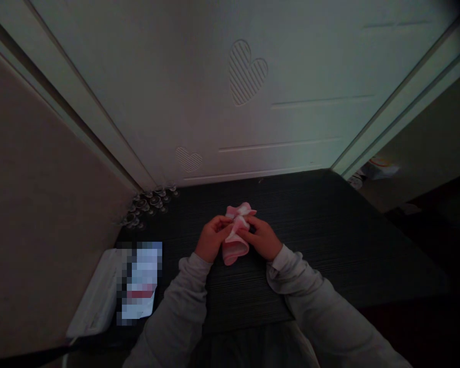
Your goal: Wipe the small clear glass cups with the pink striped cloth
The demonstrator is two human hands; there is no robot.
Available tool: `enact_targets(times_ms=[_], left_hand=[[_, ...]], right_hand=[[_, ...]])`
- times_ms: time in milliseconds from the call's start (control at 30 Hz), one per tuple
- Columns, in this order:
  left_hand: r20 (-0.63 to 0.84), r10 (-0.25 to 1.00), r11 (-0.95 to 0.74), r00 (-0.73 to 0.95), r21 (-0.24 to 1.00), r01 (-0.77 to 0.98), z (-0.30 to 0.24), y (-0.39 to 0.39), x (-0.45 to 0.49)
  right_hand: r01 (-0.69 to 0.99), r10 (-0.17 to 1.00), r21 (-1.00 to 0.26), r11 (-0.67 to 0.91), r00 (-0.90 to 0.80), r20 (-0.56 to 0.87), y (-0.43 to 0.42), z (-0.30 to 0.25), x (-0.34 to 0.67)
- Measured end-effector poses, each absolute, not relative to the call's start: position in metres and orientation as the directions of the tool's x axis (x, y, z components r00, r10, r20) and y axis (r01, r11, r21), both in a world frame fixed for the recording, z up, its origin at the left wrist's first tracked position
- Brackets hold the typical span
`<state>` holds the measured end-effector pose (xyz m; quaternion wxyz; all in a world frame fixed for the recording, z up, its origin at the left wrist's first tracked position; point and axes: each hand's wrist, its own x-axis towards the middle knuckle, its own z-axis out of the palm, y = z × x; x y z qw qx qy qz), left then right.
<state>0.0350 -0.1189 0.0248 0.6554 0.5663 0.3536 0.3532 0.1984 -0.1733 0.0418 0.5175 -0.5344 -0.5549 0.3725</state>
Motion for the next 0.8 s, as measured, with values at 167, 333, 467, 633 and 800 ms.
enact_targets(times_ms=[167,333,467,633,800], left_hand=[[-0.039,0.887,0.115,0.460,0.983,-0.140,0.025,-0.120,0.037],[-0.025,0.918,0.129,0.395,0.962,-0.240,0.030,-0.119,0.037],[-0.021,0.930,0.124,0.367,0.958,-0.260,0.032,-0.118,0.036],[-0.025,0.924,0.109,0.381,0.974,-0.200,0.026,-0.118,0.037],[-0.024,0.898,0.095,0.440,0.985,-0.141,0.021,-0.119,0.036]], right_hand=[[0.183,0.975,-0.972,0.148,0.136,0.174,-0.172,0.041,0.197],[0.150,0.965,-0.977,0.149,0.193,0.177,-0.171,0.041,0.200],[0.134,0.953,-0.980,0.146,0.248,0.176,-0.169,0.040,0.203],[0.131,0.944,-0.981,0.144,0.279,0.176,-0.169,0.040,0.203],[0.168,0.926,-0.977,0.132,0.332,0.182,-0.170,0.042,0.203]])
